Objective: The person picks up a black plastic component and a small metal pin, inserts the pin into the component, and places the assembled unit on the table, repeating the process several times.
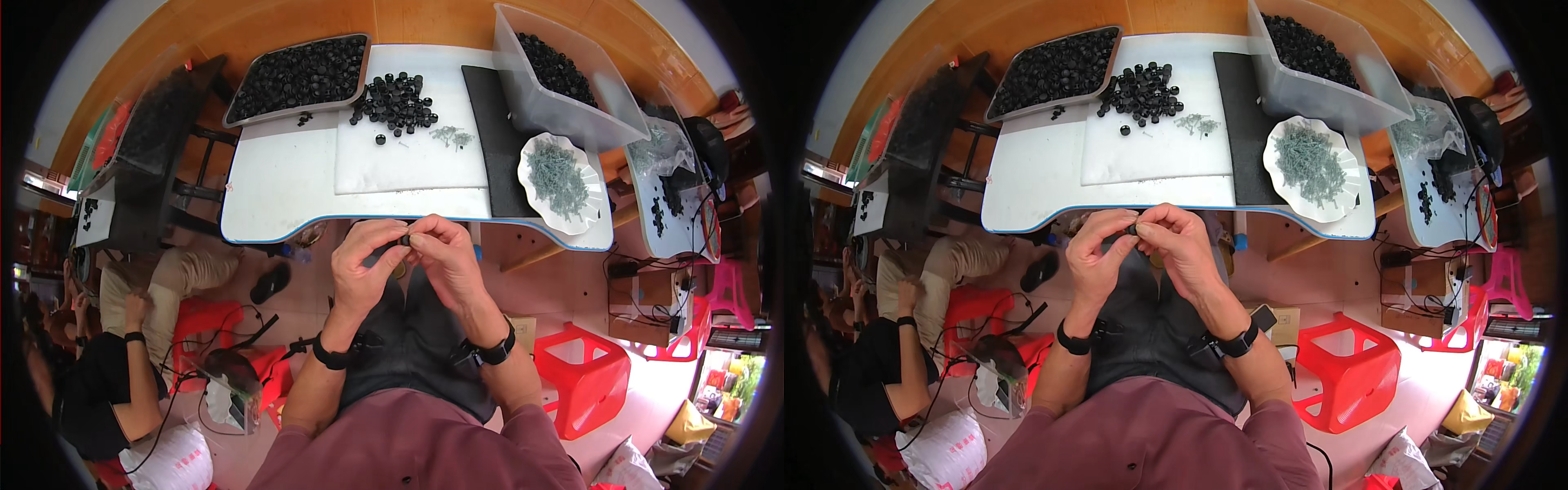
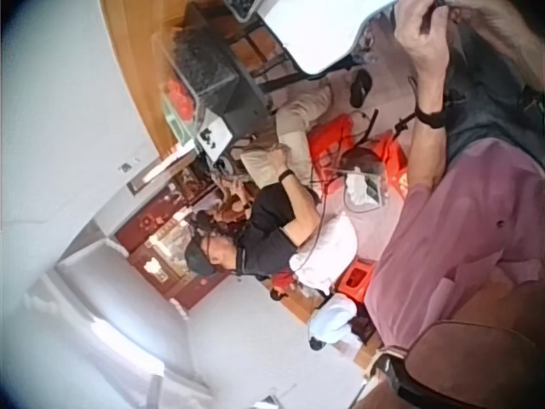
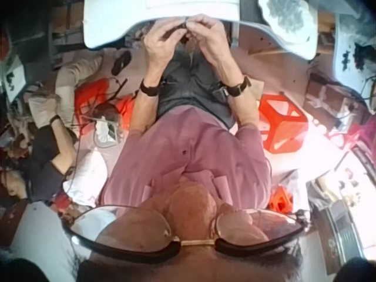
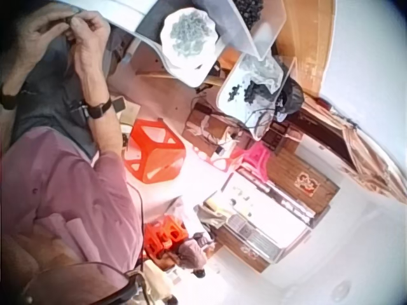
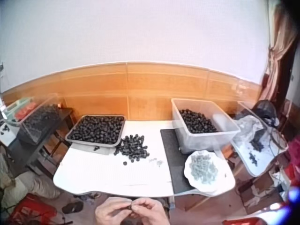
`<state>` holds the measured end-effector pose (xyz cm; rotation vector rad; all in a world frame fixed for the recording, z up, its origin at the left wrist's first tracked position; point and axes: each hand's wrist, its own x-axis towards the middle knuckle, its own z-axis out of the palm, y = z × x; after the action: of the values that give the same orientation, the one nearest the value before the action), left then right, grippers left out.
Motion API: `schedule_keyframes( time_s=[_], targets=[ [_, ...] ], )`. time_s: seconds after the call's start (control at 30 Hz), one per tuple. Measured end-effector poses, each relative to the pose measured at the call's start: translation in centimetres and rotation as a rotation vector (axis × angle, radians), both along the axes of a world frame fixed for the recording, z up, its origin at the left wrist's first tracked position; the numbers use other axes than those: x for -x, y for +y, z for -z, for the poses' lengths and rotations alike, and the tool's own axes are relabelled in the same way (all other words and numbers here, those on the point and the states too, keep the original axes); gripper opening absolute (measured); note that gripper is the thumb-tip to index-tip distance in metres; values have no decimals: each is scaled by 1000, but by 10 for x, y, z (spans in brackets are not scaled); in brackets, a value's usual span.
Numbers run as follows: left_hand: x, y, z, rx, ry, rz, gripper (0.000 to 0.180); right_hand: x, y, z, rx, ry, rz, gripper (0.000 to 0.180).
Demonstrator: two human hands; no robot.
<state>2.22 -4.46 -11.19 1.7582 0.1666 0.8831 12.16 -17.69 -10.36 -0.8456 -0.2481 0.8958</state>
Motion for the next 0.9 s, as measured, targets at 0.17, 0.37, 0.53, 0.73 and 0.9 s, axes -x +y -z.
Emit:
schedule_keyframes(
  time_s=[0.17, 0.37, 0.53, 0.73, 0.9],
  targets=[
    [2, -1, -5, -201, 23, -50, 33, 4, -2, 1, 59, -91, 48, 12],
    [5, -4, -9, -426, -82, -123, 35, 20, -1, -1, 96, -345, 262, 13],
    [9, -6, -6, -311, -57, -128, 33, 25, -1, -4, 91, -451, 310, 12],
    [17, -4, 9, 269, -14, -76, 26, 17, -5, 10, 190, -401, 291, 11],
    [24, 10, 8, 526, -71, -57, 28, 18, -15, 47, 375, -582, 220, 8]
  ],
)
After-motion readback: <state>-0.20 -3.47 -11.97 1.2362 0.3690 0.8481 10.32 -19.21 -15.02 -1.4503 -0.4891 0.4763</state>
